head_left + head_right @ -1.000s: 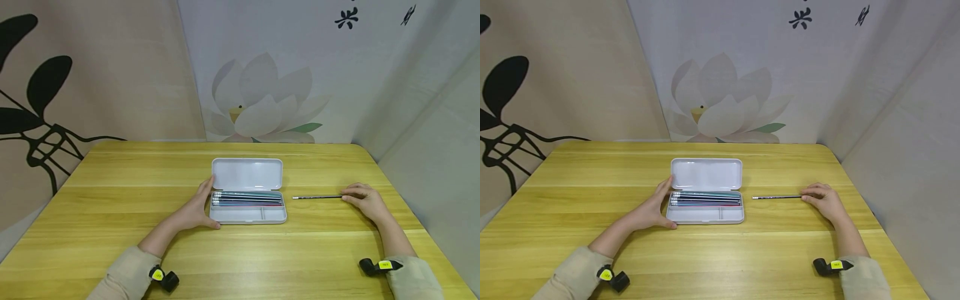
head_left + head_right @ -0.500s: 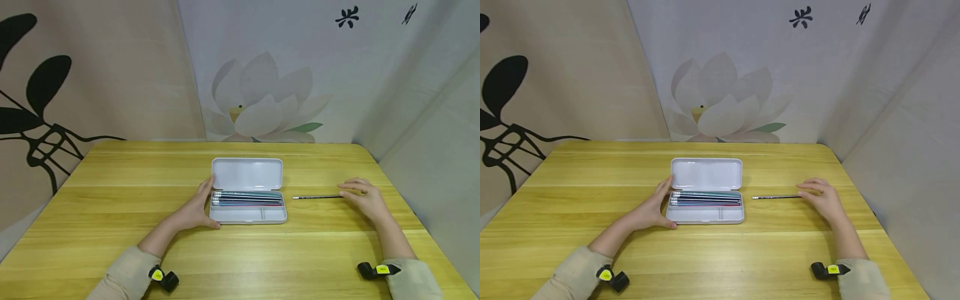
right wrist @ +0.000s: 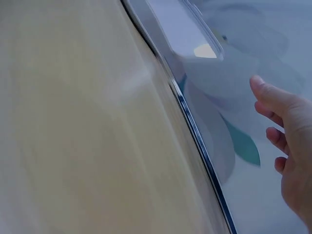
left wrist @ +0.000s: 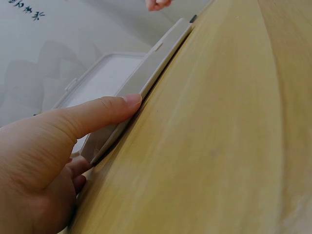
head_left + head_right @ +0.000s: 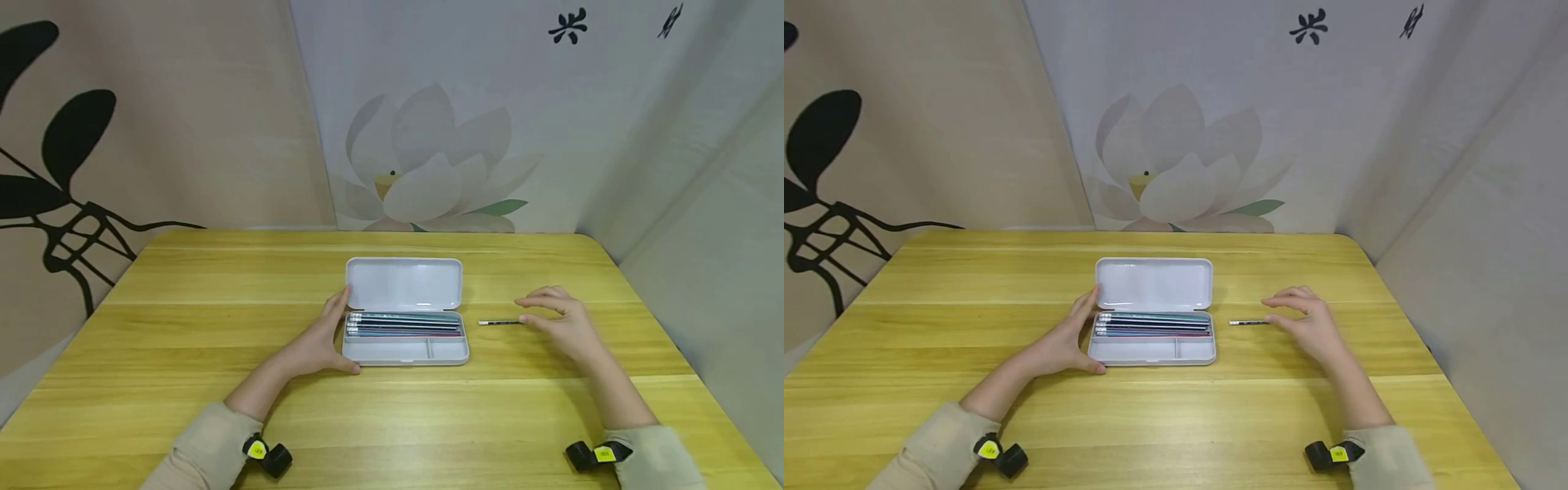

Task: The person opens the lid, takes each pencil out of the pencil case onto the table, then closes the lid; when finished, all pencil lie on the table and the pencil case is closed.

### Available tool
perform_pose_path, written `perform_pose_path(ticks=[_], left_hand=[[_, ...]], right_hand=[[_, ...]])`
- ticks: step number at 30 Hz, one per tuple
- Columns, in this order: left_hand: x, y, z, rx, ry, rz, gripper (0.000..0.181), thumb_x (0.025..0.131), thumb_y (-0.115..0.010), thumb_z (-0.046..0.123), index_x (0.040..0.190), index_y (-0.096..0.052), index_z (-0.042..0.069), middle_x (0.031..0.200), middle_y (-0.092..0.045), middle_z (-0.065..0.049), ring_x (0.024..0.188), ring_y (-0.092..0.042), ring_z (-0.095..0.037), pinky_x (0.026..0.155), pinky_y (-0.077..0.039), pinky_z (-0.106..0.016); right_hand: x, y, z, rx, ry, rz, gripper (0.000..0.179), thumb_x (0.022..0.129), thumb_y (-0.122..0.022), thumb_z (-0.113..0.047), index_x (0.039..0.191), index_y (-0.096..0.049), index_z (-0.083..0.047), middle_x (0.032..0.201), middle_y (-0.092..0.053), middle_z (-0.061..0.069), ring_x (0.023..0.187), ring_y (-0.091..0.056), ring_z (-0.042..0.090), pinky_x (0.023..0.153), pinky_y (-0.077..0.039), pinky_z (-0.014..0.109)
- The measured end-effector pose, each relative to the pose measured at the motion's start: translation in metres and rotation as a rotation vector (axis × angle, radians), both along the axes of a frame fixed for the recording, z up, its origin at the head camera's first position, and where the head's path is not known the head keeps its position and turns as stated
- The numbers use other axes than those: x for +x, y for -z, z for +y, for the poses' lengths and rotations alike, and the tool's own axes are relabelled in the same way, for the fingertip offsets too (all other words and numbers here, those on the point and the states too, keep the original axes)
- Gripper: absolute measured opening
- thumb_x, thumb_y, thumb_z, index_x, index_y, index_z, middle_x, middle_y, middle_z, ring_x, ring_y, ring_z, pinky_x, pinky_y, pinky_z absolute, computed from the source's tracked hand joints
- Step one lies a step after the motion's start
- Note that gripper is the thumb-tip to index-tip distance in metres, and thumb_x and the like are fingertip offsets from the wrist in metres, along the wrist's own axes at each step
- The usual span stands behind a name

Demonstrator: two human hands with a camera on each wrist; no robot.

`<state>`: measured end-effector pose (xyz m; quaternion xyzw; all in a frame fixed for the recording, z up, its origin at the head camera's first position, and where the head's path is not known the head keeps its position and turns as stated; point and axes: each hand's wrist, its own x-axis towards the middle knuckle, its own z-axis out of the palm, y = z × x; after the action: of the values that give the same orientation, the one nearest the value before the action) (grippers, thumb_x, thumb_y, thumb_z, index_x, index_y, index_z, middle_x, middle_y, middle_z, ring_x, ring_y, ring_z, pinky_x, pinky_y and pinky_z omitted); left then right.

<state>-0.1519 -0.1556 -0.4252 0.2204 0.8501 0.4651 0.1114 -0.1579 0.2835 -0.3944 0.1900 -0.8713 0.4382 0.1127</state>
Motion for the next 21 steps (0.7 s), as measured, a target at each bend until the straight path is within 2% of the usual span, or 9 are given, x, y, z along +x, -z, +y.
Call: perform_pose_path(ticks=[9, 12, 16, 21], left_hand=[[0.001, -0.003, 0.000, -0.001, 0.000, -0.008, 0.142, 0.056, -0.094, 0.031, 0.154, 0.009, 0.018, 0.158, 0.003, -0.012, 0.139, -0.018, -0.035, 0.111, -0.014, -0.051], [0.001, -0.003, 0.000, -0.003, 0.002, -0.002, 0.143, 0.056, -0.094, 0.031, 0.154, 0.009, 0.017, 0.158, 0.004, -0.013, 0.140, -0.016, -0.036, 0.111, -0.015, -0.051], [0.001, -0.002, 0.000, -0.001, 0.004, 0.004, 0.143, 0.056, -0.094, 0.031, 0.154, 0.009, 0.017, 0.158, 0.004, -0.013, 0.140, -0.013, -0.037, 0.111, -0.014, -0.052], [0.000, -0.001, 0.001, -0.001, 0.002, 0.000, 0.143, 0.055, -0.094, 0.031, 0.154, 0.009, 0.017, 0.158, 0.004, -0.012, 0.140, -0.013, -0.036, 0.111, -0.014, -0.052]], right_hand=[[0.003, 0.002, -0.045, 0.013, -0.096, 0.090, 0.028, 0.070, -0.077, 0.011, 0.096, -0.073, 0.004, 0.098, -0.066, 0.011, 0.096, -0.051, 0.015, 0.082, -0.042, 0.022], [0.002, 0.005, -0.055, 0.014, -0.109, 0.072, 0.025, 0.072, -0.079, 0.004, 0.096, -0.075, -0.002, 0.099, -0.067, 0.006, 0.097, -0.052, 0.014, 0.083, -0.041, 0.022], [0.000, 0.008, -0.068, 0.022, -0.132, 0.040, 0.026, 0.074, -0.080, -0.007, 0.099, -0.076, -0.008, 0.100, -0.067, -0.001, 0.098, -0.051, 0.014, 0.084, -0.041, 0.029], [-0.005, 0.014, -0.085, 0.021, -0.174, 0.015, 0.025, 0.074, -0.081, -0.012, 0.099, -0.077, -0.010, 0.099, -0.069, -0.003, 0.095, -0.052, 0.017, 0.079, -0.044, 0.037]])
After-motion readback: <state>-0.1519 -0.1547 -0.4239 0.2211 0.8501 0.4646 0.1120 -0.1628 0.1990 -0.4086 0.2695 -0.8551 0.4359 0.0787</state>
